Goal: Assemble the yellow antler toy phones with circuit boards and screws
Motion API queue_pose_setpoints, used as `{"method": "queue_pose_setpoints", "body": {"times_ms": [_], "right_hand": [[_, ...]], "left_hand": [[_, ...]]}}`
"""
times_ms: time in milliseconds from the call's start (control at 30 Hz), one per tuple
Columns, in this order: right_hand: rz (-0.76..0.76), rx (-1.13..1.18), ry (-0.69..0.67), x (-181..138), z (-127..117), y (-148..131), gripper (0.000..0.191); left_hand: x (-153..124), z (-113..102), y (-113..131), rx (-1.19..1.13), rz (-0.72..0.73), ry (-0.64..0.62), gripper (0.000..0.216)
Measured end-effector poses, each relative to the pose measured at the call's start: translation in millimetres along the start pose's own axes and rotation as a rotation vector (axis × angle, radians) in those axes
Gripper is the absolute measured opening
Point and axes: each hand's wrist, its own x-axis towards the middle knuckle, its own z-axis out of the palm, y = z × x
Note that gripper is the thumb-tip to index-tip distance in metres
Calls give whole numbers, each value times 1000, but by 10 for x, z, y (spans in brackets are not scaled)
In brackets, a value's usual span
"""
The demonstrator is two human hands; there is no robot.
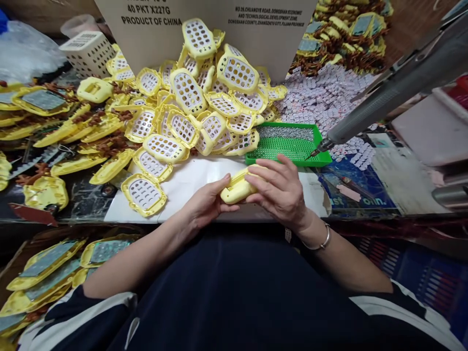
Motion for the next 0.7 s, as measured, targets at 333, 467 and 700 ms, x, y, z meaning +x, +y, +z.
{"method": "queue_pose_setpoints", "body": {"times_ms": [333, 467, 700], "right_hand": [[-96, 61, -25, 25, 10, -73, 31], [-54, 179, 46, 31, 36, -160, 21], [-36, 197, 25, 53, 33, -181, 19]], "left_hand": [[-33, 190, -49, -59, -135, -55, 29], [-34, 290, -72, -133, -121, -9, 34], [-37, 273, -123, -168, -114, -69, 34]]}}
